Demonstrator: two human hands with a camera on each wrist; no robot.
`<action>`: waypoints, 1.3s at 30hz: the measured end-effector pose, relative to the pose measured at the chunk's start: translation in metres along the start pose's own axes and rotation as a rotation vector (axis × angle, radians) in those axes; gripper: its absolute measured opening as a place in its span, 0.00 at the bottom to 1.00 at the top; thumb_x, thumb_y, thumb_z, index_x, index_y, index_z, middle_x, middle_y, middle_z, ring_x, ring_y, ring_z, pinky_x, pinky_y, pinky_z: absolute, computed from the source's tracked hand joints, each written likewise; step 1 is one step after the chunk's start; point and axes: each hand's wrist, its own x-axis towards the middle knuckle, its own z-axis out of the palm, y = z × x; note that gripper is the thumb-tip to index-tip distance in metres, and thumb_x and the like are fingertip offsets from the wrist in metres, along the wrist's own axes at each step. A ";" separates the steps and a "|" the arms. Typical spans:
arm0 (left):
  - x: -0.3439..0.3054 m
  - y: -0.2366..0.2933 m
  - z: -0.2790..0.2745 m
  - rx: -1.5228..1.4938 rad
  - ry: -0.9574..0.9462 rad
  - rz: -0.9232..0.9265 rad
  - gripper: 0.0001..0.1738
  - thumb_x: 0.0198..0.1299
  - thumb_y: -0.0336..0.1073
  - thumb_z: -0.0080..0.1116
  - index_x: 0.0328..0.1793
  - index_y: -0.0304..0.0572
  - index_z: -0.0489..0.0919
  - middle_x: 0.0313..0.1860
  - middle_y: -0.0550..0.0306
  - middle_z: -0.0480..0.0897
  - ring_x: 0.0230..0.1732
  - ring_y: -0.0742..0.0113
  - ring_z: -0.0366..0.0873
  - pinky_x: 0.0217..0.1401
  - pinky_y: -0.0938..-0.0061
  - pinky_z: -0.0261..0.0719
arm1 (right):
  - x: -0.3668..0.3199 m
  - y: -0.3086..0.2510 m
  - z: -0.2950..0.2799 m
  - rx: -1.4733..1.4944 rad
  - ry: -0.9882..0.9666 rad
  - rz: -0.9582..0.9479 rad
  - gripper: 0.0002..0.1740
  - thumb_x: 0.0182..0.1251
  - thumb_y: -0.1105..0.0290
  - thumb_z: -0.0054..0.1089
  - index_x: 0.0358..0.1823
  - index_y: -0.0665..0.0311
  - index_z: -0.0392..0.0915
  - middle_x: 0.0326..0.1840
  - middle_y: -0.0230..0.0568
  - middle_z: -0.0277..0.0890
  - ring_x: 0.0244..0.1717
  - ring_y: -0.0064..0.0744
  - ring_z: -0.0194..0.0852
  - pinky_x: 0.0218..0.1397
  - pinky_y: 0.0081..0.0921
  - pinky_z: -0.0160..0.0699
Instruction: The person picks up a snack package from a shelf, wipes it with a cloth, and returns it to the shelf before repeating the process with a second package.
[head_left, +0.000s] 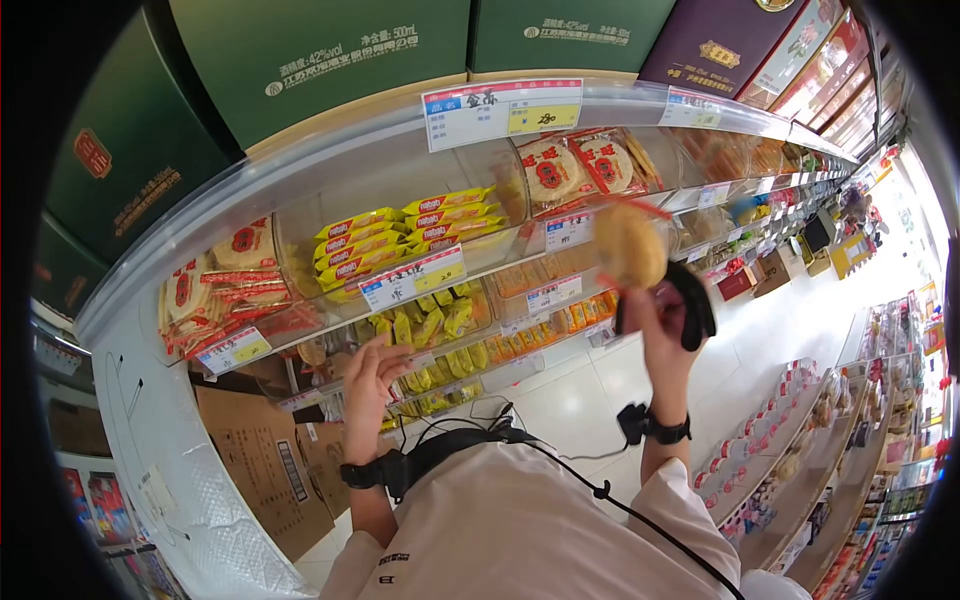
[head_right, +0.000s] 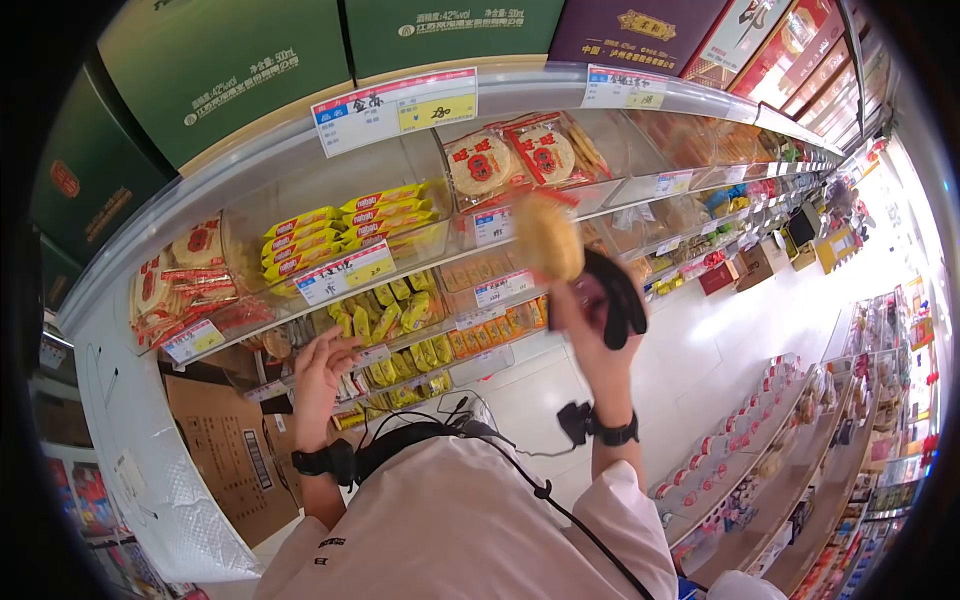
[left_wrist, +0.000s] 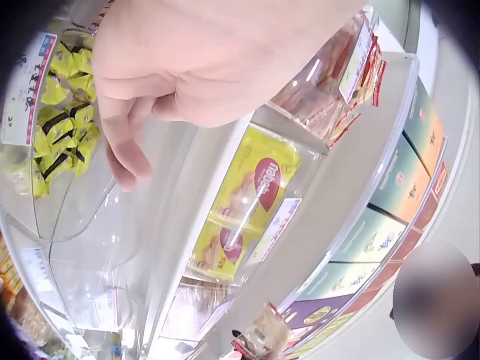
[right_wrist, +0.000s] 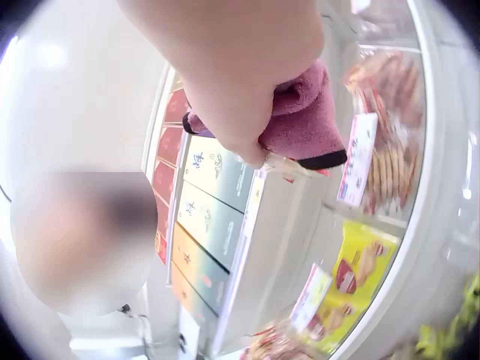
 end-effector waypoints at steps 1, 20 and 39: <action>0.000 0.001 -0.005 -0.028 0.015 0.006 0.21 0.79 0.34 0.38 0.69 0.29 0.71 0.52 0.42 0.85 0.48 0.59 0.84 0.59 0.68 0.82 | 0.015 0.000 0.000 -0.156 0.072 -0.153 0.17 0.58 0.79 0.75 0.48 0.68 0.82 0.32 0.33 0.77 0.30 0.17 0.74 0.31 0.17 0.73; -0.017 0.015 -0.030 0.025 0.122 0.008 0.24 0.66 0.25 0.42 0.68 0.33 0.74 0.55 0.46 0.83 0.56 0.59 0.82 0.62 0.68 0.77 | 0.102 0.043 0.039 -0.155 -0.085 -0.210 0.18 0.59 0.71 0.75 0.49 0.70 0.80 0.41 0.40 0.74 0.36 0.33 0.76 0.40 0.26 0.74; -0.020 0.011 -0.026 0.056 0.110 -0.015 0.19 0.73 0.36 0.46 0.65 0.39 0.77 0.54 0.50 0.84 0.55 0.61 0.83 0.59 0.69 0.75 | 0.107 0.029 0.055 -0.223 -0.011 -0.334 0.16 0.60 0.72 0.74 0.47 0.68 0.81 0.42 0.40 0.73 0.40 0.33 0.77 0.44 0.29 0.76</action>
